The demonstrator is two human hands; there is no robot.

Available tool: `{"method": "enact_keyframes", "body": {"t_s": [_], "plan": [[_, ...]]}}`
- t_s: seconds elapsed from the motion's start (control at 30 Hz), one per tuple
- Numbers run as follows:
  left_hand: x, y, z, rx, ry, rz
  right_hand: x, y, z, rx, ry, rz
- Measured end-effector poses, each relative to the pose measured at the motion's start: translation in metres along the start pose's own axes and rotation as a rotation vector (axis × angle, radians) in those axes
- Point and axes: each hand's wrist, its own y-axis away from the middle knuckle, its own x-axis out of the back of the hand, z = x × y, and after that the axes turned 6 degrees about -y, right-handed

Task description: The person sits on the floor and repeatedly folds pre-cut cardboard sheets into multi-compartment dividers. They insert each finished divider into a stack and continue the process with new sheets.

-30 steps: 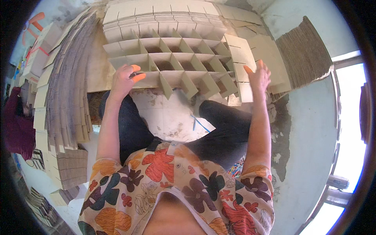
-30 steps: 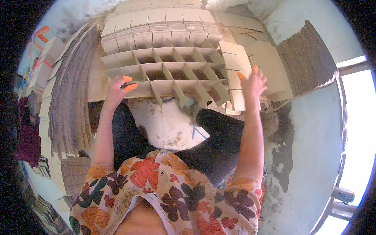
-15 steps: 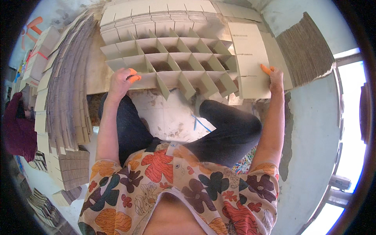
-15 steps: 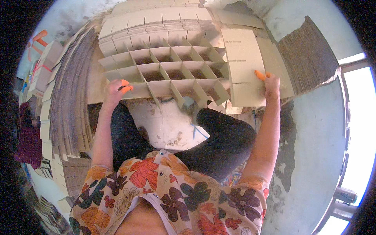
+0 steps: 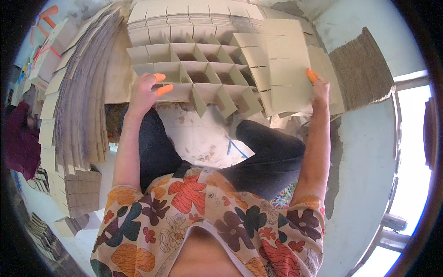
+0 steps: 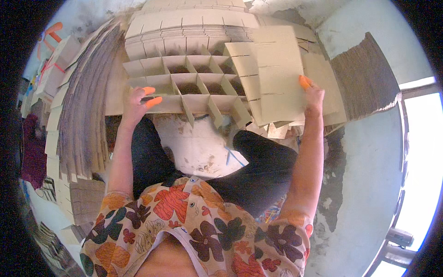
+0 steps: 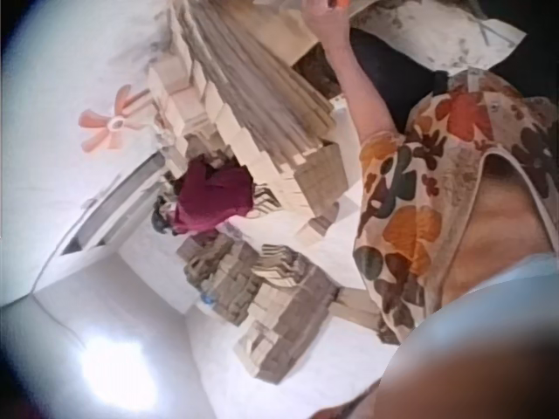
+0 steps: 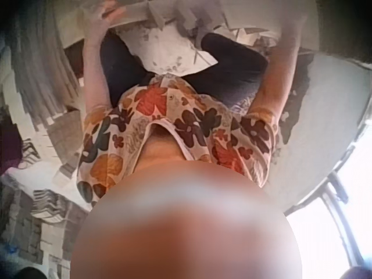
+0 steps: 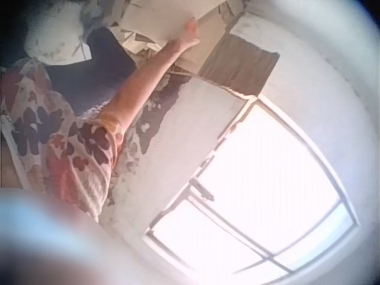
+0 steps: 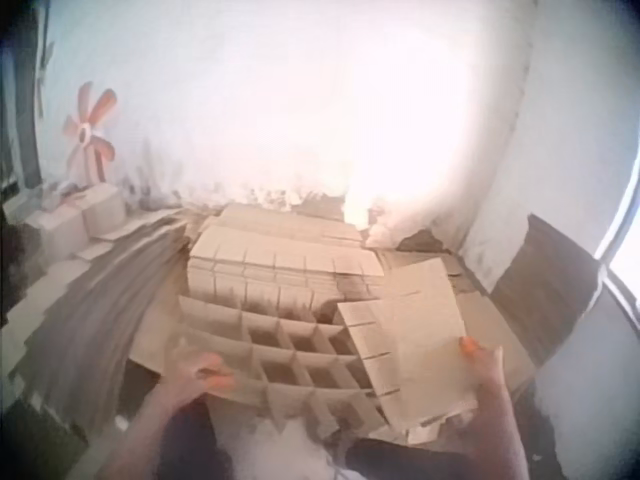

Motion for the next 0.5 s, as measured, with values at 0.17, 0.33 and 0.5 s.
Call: {"method": "enact_keyframes", "body": {"t_s": [0.17, 0.33, 0.5], "plan": [[0.031, 0.01, -0.003, -0.027, -0.098, 0.109, -0.025, 0.03, -0.05, 0.115, -0.11, -0.078], [0.043, 0.02, -0.024, 0.002, -0.14, 0.052, -0.111, 0.086, -0.083, 0.297, -0.039, -0.353], [0.03, 0.02, -0.03, 0.034, -0.008, 0.009, -0.202, 0.128, -0.088, 0.576, 0.278, -0.487]]}}
